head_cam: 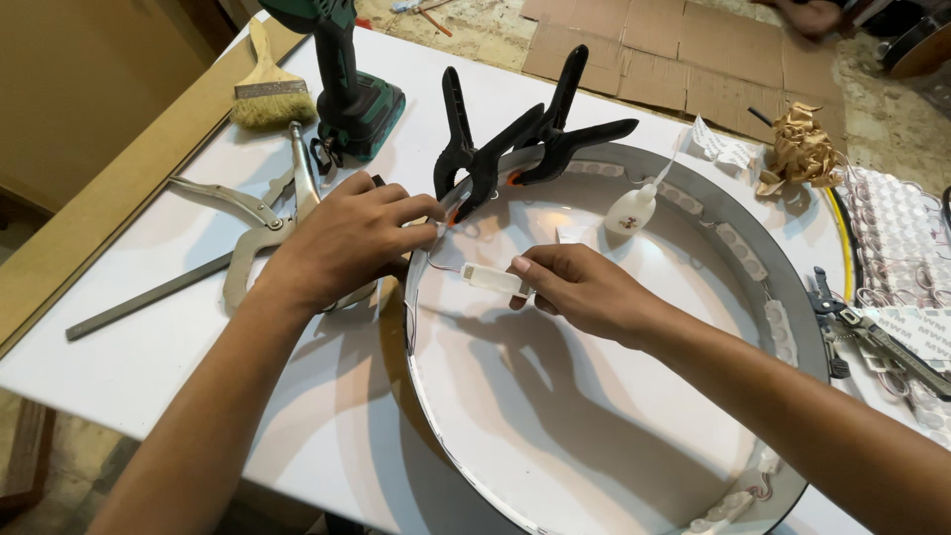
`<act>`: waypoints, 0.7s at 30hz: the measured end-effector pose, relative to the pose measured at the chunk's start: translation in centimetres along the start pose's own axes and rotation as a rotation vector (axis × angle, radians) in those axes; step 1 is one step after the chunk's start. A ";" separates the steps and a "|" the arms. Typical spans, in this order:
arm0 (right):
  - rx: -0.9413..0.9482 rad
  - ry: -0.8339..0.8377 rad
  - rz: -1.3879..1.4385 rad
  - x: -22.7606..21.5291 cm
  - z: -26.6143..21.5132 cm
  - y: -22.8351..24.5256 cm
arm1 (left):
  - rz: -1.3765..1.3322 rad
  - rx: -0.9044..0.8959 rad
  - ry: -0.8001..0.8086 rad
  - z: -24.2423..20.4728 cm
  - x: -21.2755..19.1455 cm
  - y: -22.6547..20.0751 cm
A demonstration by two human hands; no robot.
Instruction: The person applies glue to a circular frame and attaches small LED light modules along its edge. They use clamps to hold the modules in place while the glue sets and continue applying glue to secure additional modules around the frame.
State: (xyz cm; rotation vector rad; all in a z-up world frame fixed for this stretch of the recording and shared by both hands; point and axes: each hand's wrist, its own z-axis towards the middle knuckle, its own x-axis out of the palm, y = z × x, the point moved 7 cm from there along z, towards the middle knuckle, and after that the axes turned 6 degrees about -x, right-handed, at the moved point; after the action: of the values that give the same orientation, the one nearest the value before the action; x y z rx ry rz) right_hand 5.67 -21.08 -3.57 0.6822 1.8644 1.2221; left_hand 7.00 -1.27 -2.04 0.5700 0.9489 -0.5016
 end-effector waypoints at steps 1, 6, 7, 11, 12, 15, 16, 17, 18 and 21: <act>0.001 0.001 -0.001 -0.2 -0.1 0.2 | -0.001 -0.001 0.000 0.0 0.1 -0.2; -0.022 0.040 -0.175 -1.2 -0.4 0.4 | 0.019 -0.026 0.015 -0.1 1.2 -0.3; -0.023 0.041 -0.175 -1.2 -0.3 0.5 | 0.020 -0.026 0.015 0.0 0.7 -0.6; -0.033 0.055 -0.226 -1.3 -0.2 1.0 | 0.090 -0.050 -0.021 0.1 0.1 -1.3; -0.025 0.059 -0.250 -1.3 -0.3 1.1 | 0.101 -0.044 -0.044 -0.1 0.2 -1.3; 0.013 0.085 -0.197 -1.3 -0.4 0.7 | 0.046 -0.067 0.014 -0.2 1.4 -1.8; 0.014 0.083 -0.197 -1.1 -0.5 0.7 | 0.045 -0.065 0.014 -0.3 1.6 -1.9; 0.026 0.095 -0.159 -0.9 -0.6 0.5 | 0.032 -0.070 0.045 -0.4 2.2 -1.9; 0.038 0.107 -0.122 -0.7 -0.7 0.4 | 0.019 -0.075 0.076 -0.4 2.7 -1.9; 0.061 0.090 -0.041 -0.4 -0.9 -0.1 | -0.010 -0.069 0.109 -0.7 3.5 -1.8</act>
State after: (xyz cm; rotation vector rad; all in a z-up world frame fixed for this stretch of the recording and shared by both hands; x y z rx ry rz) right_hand 5.10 -21.88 -3.36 0.6273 1.9873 1.1919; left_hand 7.13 -2.66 -5.79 0.5347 1.0688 -0.4484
